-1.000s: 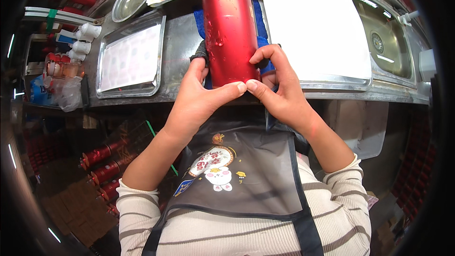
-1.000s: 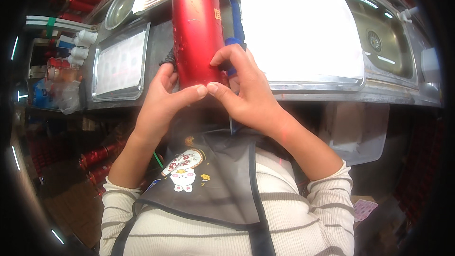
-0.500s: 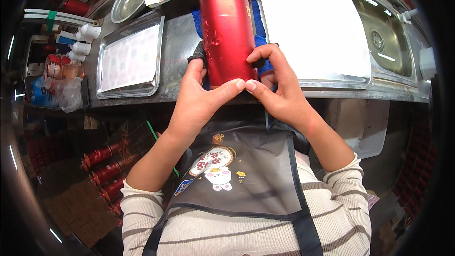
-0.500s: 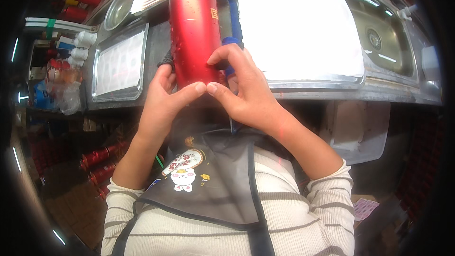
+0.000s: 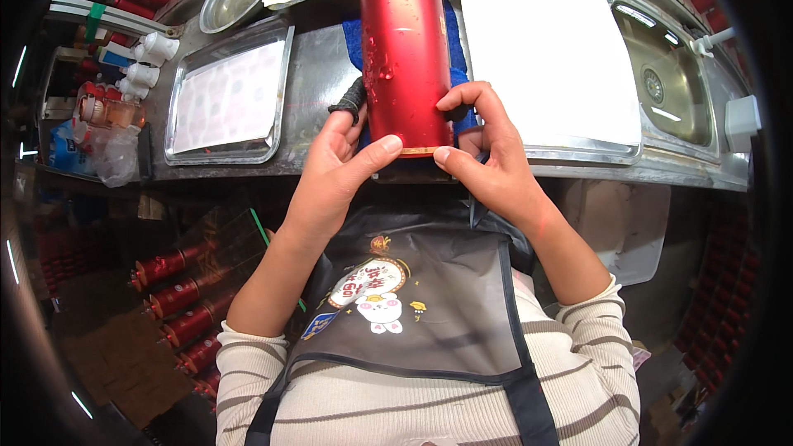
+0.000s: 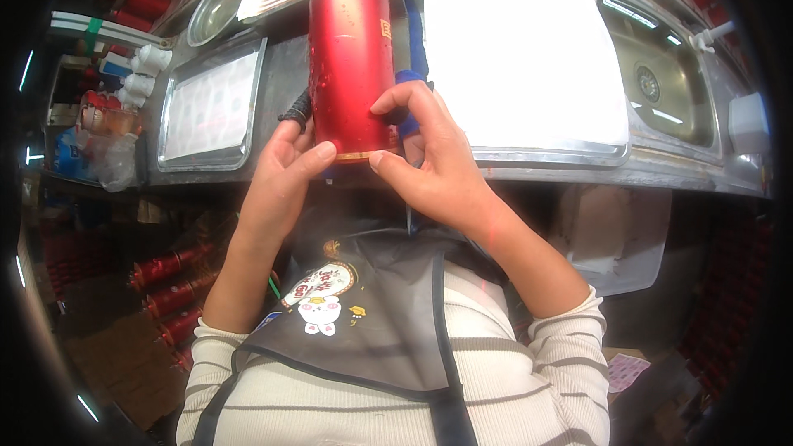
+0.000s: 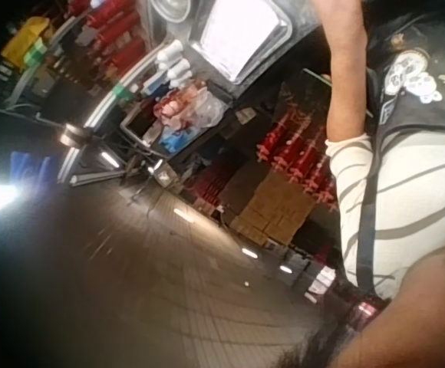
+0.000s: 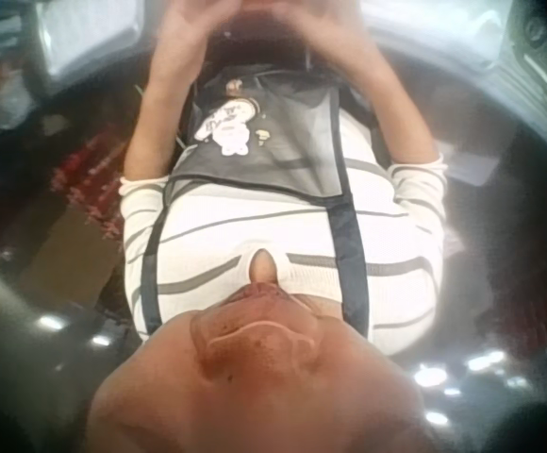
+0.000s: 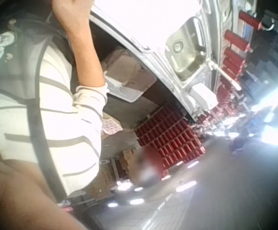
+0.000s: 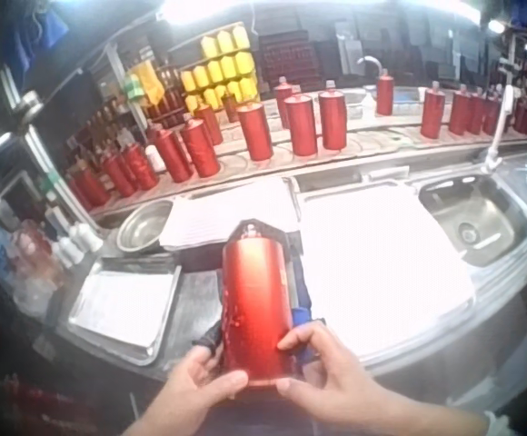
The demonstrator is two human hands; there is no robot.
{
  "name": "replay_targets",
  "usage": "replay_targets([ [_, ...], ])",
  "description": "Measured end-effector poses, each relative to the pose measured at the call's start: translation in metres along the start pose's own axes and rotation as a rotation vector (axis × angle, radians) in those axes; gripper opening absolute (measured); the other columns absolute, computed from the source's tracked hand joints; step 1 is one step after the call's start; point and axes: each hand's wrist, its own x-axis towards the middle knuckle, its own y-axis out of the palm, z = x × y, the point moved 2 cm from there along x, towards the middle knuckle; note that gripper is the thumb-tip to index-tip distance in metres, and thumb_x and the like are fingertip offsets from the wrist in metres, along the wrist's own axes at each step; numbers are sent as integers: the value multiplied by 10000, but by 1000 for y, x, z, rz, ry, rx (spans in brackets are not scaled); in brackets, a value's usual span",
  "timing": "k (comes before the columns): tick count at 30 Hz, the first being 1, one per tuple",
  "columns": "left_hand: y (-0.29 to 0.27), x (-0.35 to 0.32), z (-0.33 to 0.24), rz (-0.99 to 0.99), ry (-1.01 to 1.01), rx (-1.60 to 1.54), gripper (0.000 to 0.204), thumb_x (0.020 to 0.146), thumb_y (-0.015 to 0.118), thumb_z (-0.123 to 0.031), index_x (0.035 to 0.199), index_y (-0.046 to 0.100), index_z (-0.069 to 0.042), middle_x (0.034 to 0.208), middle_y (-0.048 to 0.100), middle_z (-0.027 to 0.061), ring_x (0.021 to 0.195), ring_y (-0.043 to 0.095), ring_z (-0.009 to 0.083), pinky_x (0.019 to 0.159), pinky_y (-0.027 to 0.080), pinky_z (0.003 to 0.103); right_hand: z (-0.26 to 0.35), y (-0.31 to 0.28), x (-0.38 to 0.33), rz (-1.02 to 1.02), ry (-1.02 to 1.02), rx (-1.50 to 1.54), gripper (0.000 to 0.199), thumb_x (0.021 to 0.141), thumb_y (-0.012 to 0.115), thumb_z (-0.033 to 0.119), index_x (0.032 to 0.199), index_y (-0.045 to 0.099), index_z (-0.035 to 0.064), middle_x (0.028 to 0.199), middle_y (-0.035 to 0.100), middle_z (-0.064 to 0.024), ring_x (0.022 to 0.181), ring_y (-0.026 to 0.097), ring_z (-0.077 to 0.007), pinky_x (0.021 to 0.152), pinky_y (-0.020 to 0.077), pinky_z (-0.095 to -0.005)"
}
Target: The person applies circular gold labels to the necks of red cylindrical containers and then applies rectangular paper labels to the bodies. They wipe the containers with a cloth, peel backing from labels, and smooth them onto the surfaces. Finished containers are placed on a nearby table.
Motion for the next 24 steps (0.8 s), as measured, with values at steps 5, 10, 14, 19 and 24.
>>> replay_targets([
  [5, 1, 0, 3, -4, 16, 8, 649, 900, 711, -125, 1432, 390, 62, 1420, 503, 167, 1315, 490, 203, 1117, 367, 345, -1, 5, 1, -21, 15, -18, 440, 807, 650, -26, 1191, 457, 70, 1086, 514, -6, 566, 436, 10, 533, 355, -171],
  [10, 2, -1, 3, 5, 23, -5, 669, 896, 736, -118, 1439, 393, 69, 1437, 483, 160, 1327, 467, 183, 1111, 387, 328, 3, 8, 2, -55, -14, -75, 441, 803, 655, -21, 1180, 446, 72, 1049, 512, -2, 578, 443, 9, 545, 366, -168],
  [14, 4, -1, 2, 0, 32, 14, 669, 898, 730, -131, 1444, 394, 61, 1428, 494, 159, 1314, 480, 194, 1114, 375, 336, 4, 9, 1, -63, 20, -78, 432, 798, 656, 5, 1177, 458, 66, 1078, 499, -28, 666, 475, -29, 584, 397, -189],
  [19, 0, 0, 7, 8, 75, 34, 688, 903, 715, -147, 1470, 375, 43, 1437, 487, 161, 1317, 483, 211, 1119, 361, 353, 9, 7, -1, -7, 137, 67, 433, 792, 657, 28, 1185, 475, 56, 1133, 496, -58, 700, 504, -54, 631, 432, -215],
  [24, -1, 1, 7, 33, 66, 55, 715, 907, 715, -152, 1492, 350, 39, 1457, 471, 153, 1331, 468, 210, 1122, 361, 351, 3, 7, -1, -20, 88, 27, 486, 799, 619, -15, 1222, 409, 97, 826, 557, 2, 584, 490, -21, 568, 381, -181],
])
